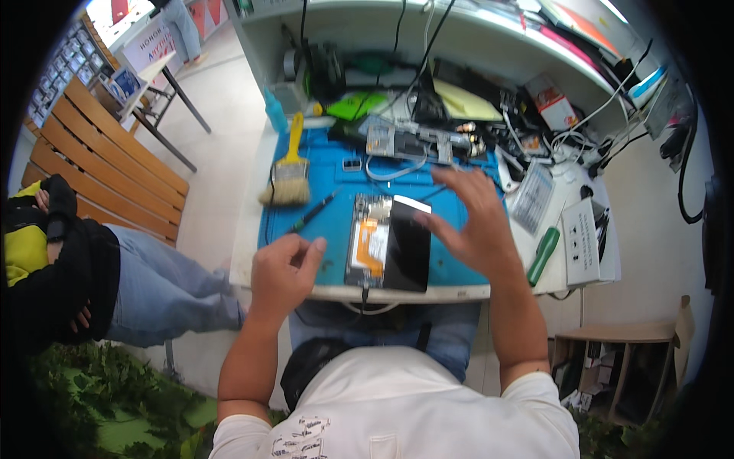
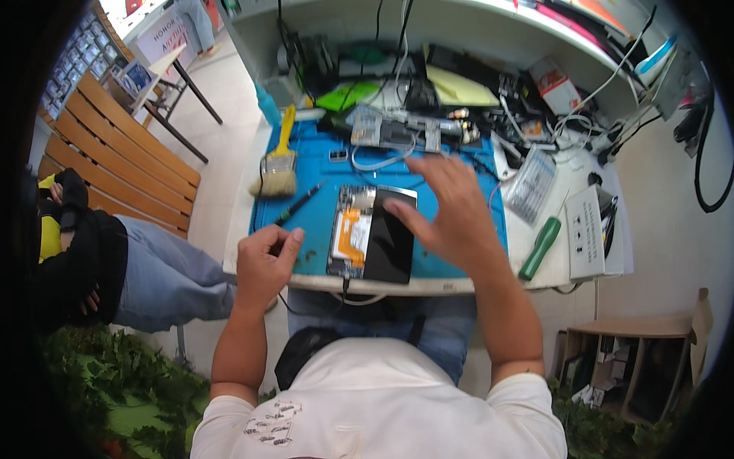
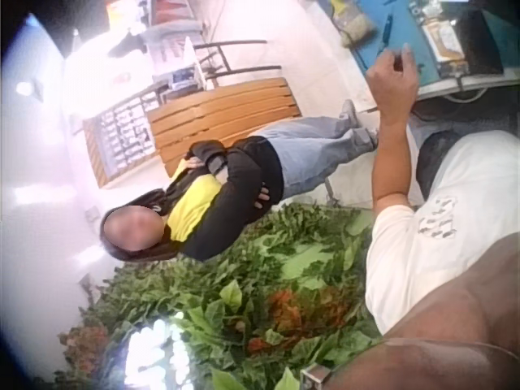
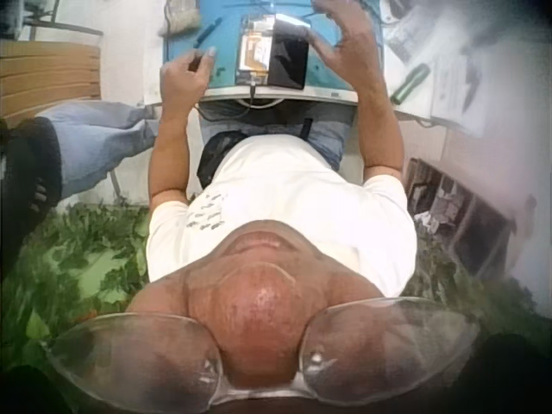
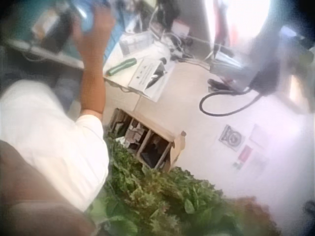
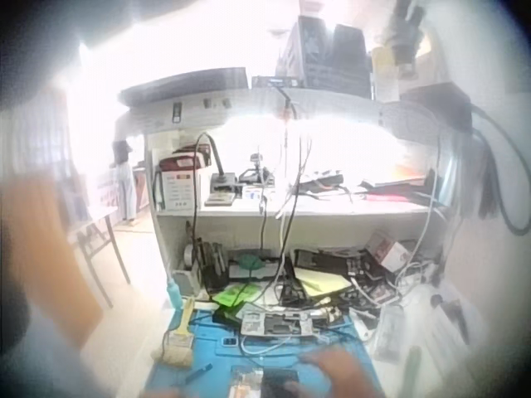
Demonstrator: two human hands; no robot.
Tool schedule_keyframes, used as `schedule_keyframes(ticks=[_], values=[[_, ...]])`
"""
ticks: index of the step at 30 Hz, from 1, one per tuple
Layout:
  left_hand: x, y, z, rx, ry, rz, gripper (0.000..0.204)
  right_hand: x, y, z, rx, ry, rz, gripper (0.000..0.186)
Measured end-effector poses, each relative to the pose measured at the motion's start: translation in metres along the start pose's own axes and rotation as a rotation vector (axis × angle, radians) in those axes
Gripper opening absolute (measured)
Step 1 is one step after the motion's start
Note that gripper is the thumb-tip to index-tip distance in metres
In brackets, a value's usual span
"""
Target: The person is repairing a mobile phone by hand and using a screwdriver. They handle a phone screen, a battery, and various internal components while working on a blue repair mat.
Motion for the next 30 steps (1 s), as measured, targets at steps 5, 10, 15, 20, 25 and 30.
schedule_keyframes(ticks=[5,10,15,20,25,30], values=[[0.021,-0.026,0.008,-0.023,0.056,0.105,0.036,0.02,0.049,-0.015,0.206,-0.191,-0.12,0.029],[0.034,-0.029,0.013,-0.004,0.089,0.064,0.038,0.044,0.071,-0.029,0.32,-0.244,-0.217,0.02],[0.033,-0.028,0.015,-0.02,0.135,0.062,0.039,0.048,0.067,-0.031,0.32,-0.248,-0.223,0.017],[0.035,-0.031,0.016,-0.015,0.126,0.076,0.037,0.047,0.066,-0.03,0.326,-0.259,-0.236,0.014],[0.034,-0.033,0.013,-0.095,0.183,0.104,0.035,0.047,0.065,-0.034,0.377,-0.287,-0.249,0.012],[0.036,-0.03,0.016,-0.031,0.126,0.085,0.034,0.047,0.069,-0.036,0.447,-0.322,-0.196,0.013]])
Point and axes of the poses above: each hand's wrist, its own y-axis away from the middle knuckle, its own x-axis out of the palm, z = x × y, the point moved 5 cm from there along -y, towards the middle knuckle, and after that the axes turned 7 degrees about z, right-handed, at the moved point
